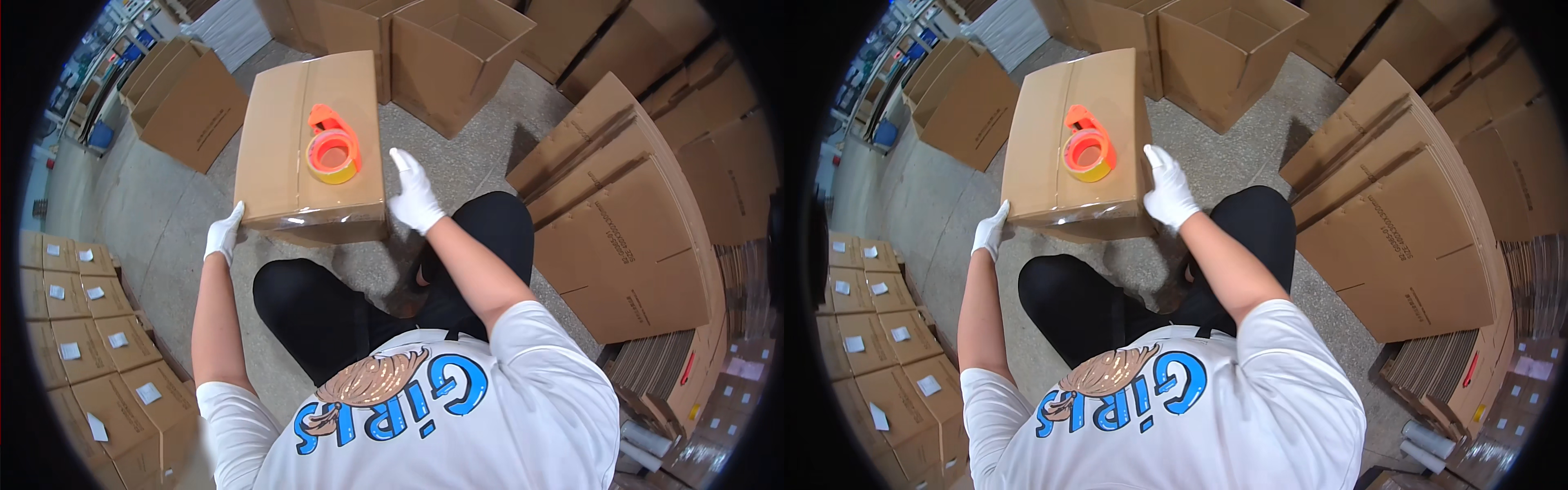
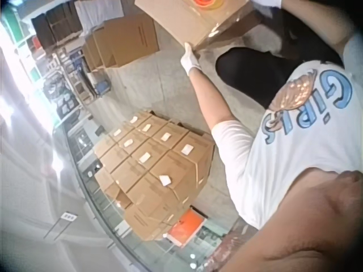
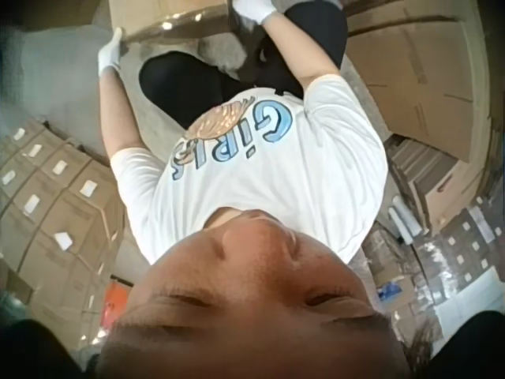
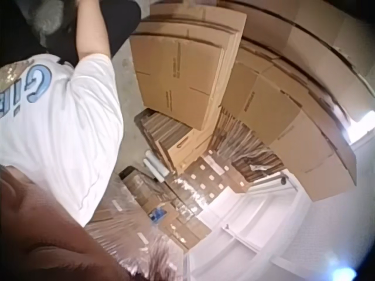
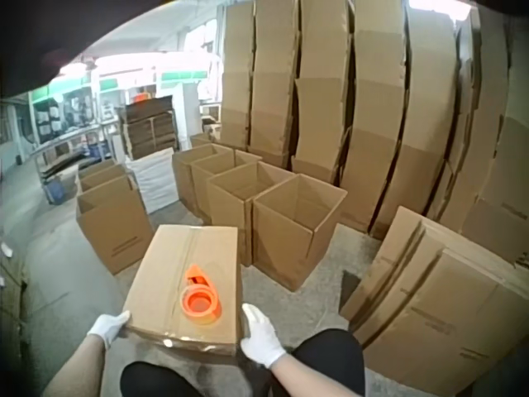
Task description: Sealing cardboard boxes using a manual tape dispenser in a factory setting.
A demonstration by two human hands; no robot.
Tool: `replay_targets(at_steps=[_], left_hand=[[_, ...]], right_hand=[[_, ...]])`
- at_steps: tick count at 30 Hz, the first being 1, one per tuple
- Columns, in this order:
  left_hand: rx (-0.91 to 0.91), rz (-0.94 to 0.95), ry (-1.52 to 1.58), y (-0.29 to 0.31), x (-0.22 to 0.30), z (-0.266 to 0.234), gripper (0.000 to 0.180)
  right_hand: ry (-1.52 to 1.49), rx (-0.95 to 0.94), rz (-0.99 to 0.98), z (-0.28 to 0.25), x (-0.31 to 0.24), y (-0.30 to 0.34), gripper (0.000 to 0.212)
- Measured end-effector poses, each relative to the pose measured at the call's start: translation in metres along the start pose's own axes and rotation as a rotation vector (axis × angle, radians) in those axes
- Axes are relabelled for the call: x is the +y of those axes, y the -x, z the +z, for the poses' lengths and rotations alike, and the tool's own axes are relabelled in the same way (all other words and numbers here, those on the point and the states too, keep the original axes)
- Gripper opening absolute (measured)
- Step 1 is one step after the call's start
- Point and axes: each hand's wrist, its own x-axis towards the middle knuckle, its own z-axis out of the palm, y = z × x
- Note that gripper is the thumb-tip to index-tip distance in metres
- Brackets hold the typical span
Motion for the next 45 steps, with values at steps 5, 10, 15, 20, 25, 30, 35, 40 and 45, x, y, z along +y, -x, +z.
replay_targets(at_steps=[5, 10, 15, 20, 25, 30, 35, 40, 45], left_hand=[[0.036, 0.031, -0.09, -0.001, 0.001, 0.002, 0.067], [0.099, 0.022, -0.011, 0.012, 0.012, 0.005, 0.066], [0.024, -0.087, -0.015, 0.034, 0.021, 0.002, 0.06], [-0.129, -0.081, 0.39, 0.04, 0.004, -0.003, 0.041], [-0.216, 0.137, 0.193, 0.042, -0.012, -0.011, 0.036], [0.007, 0.051, -0.659, 0.033, -0.005, -0.03, 0.049], [0.079, 0.568, -0.567, 0.022, 0.023, -0.042, 0.077], [-0.219, 0.536, -0.888, 0.025, 0.055, -0.019, 0.09], [-0.242, 0.493, -0.98, 0.031, 0.059, -0.024, 0.091]], right_hand=[[0.203, -0.197, -0.55, -0.036, -0.017, -0.006, 0.069], [0.294, -0.132, -0.552, -0.027, -0.029, -0.009, 0.068], [0.296, -0.043, -0.59, -0.018, -0.032, -0.011, 0.059], [0.291, 0.014, -0.655, -0.012, -0.031, -0.011, 0.057], [0.279, -0.045, -0.725, -0.018, -0.036, -0.007, 0.056], [0.142, -0.187, -0.801, -0.024, -0.075, 0.006, 0.056], [-0.14, -0.266, -0.867, 0.022, -0.137, -0.042, 0.042], [0.048, -0.366, -0.785, 0.101, -0.184, -0.095, 0.047], [0.261, -0.397, -0.707, 0.117, -0.171, -0.09, 0.057]])
